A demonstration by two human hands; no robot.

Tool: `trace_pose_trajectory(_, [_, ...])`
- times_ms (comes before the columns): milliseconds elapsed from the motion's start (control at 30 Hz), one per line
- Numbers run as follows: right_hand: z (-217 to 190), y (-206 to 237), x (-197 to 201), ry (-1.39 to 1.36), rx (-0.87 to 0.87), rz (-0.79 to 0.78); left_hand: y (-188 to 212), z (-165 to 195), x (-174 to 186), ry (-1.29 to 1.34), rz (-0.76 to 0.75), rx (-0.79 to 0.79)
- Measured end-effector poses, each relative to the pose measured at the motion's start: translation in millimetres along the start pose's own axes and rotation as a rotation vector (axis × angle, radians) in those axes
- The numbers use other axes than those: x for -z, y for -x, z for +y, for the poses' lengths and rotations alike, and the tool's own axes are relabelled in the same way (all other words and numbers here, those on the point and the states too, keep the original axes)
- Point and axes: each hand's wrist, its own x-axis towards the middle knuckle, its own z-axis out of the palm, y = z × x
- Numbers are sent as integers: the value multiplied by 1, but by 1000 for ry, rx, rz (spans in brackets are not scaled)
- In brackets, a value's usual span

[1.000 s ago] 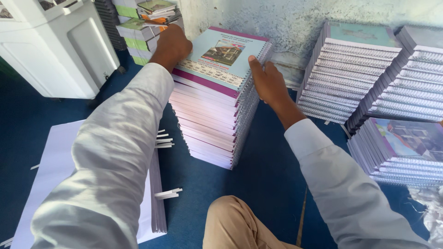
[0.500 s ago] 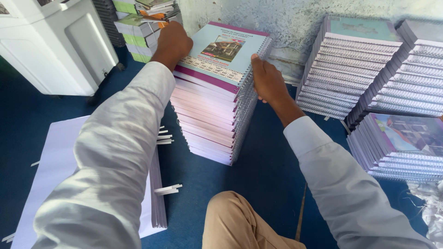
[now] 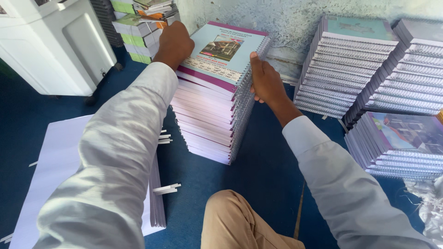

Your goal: The person sits on the floor and repeatedly picks up spiral-bound notebooks from a stack, writes on the cover with a black marker, and places each labeled notebook onto a separate stack. The process is repeated for multiple notebooks.

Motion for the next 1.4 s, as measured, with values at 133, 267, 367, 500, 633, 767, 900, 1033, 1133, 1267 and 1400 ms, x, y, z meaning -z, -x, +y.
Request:
trace_pose_trajectory(133, [3, -9, 2, -4, 4, -5, 2, 1, 1, -5, -24, 27])
trace_pose_trajectory(267, [6, -16, 3, 22, -5, -21, 1, -3, -3, 10, 6, 25])
trace_pose_trajectory(367, [6, -17, 4, 28, -9, -32, -1, -8, -6, -4, -10, -4])
trace_pose_trajectory(500, [9, -13, 7, -8, 1, -81, 2, -10, -11, -76, 58, -75])
trace_pose_trajectory(633, [17, -5, 20, -119, 17, -126, -4, 2, -7, -70, 77, 8])
trace_pose_trajectory(767, [32, 8, 37, -126, 27, -87, 2, 25, -19, 189, 324, -245])
trace_pose_trajectory(900, [52, 25, 58, -94, -62, -84, 10, 74, -43, 346, 376, -509])
trace_pose_trajectory(1033, [77, 42, 81, -56, -141, -65, 47, 140, -77, 602, 305, -680])
trace_pose_trajectory(1133, [100, 57, 100, -28, -151, -44, 84, 187, -96, 757, 200, -727])
trace_pose_trajectory(1267, [132, 77, 125, 4, -208, -16, 137, 226, -122, 886, -243, -510])
trace_pose_trajectory(1400, [171, 107, 152, 38, -262, 7, 177, 251, -166, 897, -287, -488])
